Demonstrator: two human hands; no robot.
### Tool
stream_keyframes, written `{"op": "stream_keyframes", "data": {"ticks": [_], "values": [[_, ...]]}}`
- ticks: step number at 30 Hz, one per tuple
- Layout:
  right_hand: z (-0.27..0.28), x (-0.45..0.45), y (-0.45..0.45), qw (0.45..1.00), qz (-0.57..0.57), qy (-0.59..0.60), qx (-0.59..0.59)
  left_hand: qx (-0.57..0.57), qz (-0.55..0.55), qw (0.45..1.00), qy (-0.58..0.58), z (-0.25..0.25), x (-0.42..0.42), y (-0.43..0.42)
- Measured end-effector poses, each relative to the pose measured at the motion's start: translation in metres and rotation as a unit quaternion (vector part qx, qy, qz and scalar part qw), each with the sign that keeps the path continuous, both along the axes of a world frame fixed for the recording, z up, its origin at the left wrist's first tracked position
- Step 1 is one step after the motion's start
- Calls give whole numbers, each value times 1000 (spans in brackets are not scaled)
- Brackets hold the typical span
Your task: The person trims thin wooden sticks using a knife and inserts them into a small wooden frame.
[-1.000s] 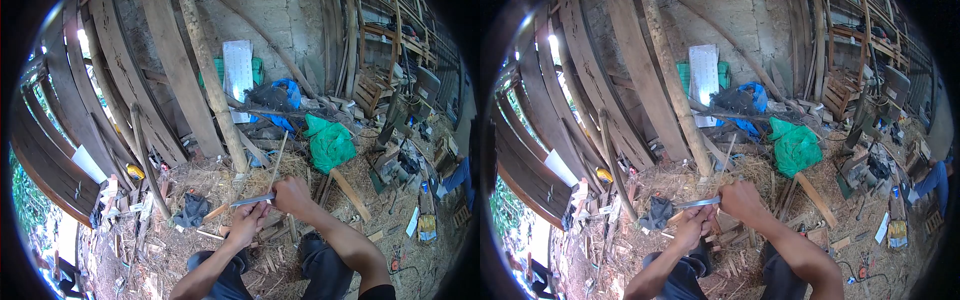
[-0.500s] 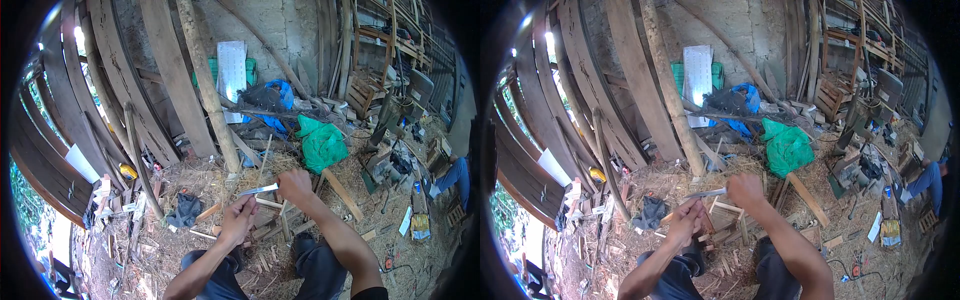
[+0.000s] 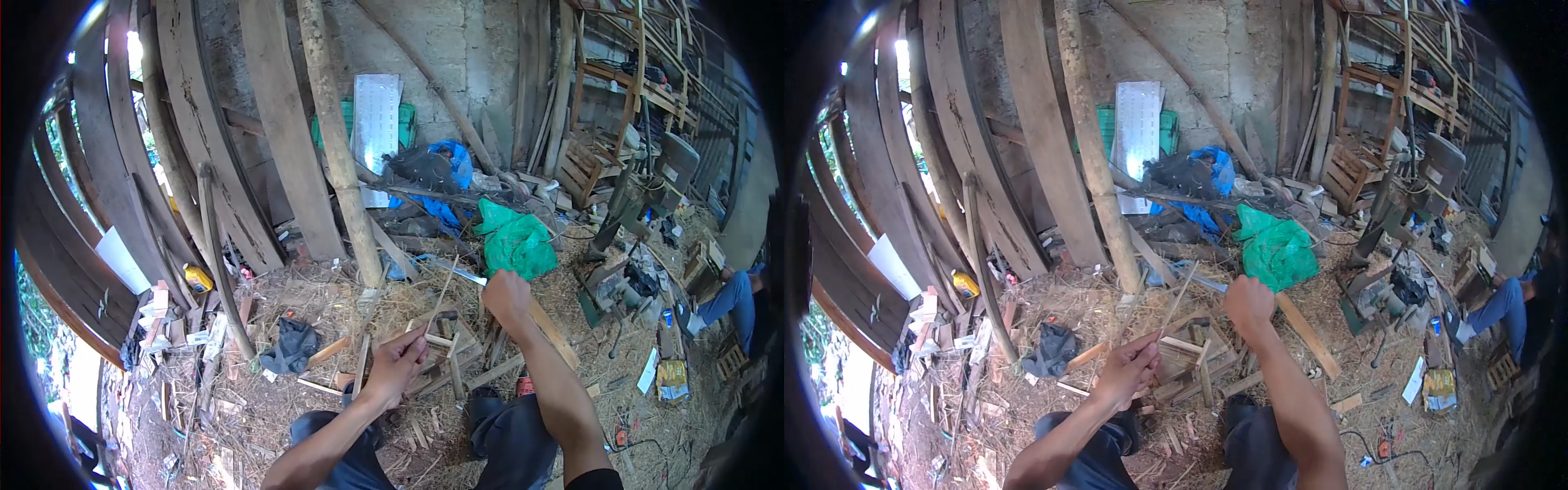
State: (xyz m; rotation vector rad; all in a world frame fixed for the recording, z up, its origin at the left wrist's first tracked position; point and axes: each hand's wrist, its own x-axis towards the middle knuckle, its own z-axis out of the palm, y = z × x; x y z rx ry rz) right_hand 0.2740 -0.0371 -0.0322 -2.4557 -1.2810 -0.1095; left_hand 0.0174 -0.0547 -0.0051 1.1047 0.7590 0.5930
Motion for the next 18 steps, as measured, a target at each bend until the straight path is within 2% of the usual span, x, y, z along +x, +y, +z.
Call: {"op": "stream_keyframes", "data": {"ticks": [4, 6, 7, 8, 10, 11, 12, 13, 14, 15, 16, 17, 18], "values": [[-4, 15, 4, 999, -25, 10, -18, -20, -17, 999, 22, 2, 0, 0], [-18, 47, -3, 989, -127, 70, 16, -5, -20, 1000, 23, -4, -2, -6], [-24, 46, -9, 989, -126, 76, 22, 11, -22, 999, 34, -4, -7, -5], [-32, 42, -14, 993, -100, 58, 19, 17, -17, 999, 38, -2, -9, 2], [-47, 35, -12, 997, -61, 36, 9, -38, 24, 997, -58, -5, -7, 16], [-58, 33, -2, 998, -24, 65, -9, -30, 14, 994, -103, -8, -7, 24], [-47, 22, 3, 995, 14, 93, -28, -28, 21, 994, -105, -8, -4, 29], [-35, 12, 5, 977, 67, 196, -42, -13, 52, 994, -97, -7, 1, 31], [-25, -4, 4, 977, 78, 196, -44, 1, 83, 993, -88, -7, 3, 33], [-19, -18, 4, 936, 166, 311, -13, 13, 71, 992, -102, -7, 0, 34], [-12, -32, 4, 872, 250, 420, 15, 16, 83, 991, -102, -11, -1, 36], [-7, -47, 2, 869, 261, 420, 12, 9, 103, 985, -139, -17, 1, 39], [-2, -60, -2, 838, 305, 451, 23, 4, 121, 977, -177, -22, 3, 43]]}}
